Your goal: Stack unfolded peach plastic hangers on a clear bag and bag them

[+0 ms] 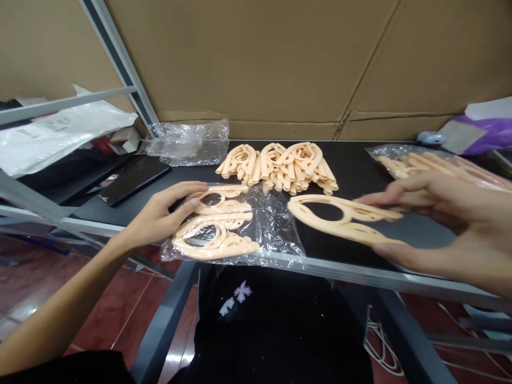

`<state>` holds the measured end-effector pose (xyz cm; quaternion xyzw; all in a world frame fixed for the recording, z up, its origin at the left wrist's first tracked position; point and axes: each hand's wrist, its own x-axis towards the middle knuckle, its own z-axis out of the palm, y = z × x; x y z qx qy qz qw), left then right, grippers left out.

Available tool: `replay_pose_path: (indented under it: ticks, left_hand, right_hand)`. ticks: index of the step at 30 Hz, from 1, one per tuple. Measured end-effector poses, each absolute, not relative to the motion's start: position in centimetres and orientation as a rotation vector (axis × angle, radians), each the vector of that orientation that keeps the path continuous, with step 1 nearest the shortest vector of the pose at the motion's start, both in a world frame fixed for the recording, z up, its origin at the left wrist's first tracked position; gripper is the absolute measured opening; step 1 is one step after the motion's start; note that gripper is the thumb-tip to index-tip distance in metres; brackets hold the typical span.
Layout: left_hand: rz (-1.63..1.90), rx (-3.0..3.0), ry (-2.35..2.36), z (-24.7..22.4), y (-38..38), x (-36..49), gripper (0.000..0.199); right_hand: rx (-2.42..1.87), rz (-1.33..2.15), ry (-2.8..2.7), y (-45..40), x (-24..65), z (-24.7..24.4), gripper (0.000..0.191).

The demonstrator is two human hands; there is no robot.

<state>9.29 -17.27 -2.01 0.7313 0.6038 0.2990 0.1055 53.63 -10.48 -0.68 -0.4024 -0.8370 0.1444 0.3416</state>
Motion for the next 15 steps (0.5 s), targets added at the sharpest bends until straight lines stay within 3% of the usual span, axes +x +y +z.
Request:
replay_pose_path:
  ticks: [7,15]
  left_hand:
    - [0.864,2.078,1.811,-1.8,-17.4,9.5,0.064]
    - [0.867,2.070,1.777,-2.1,-17.3,9.3,0.061]
  right_hand:
    - [-0.917,0.616,-2.395,-8.2,47.8,0.2,0.041]
    - [-0.875,0.703,-2.344,-7.9,46.2,0.4,0.040]
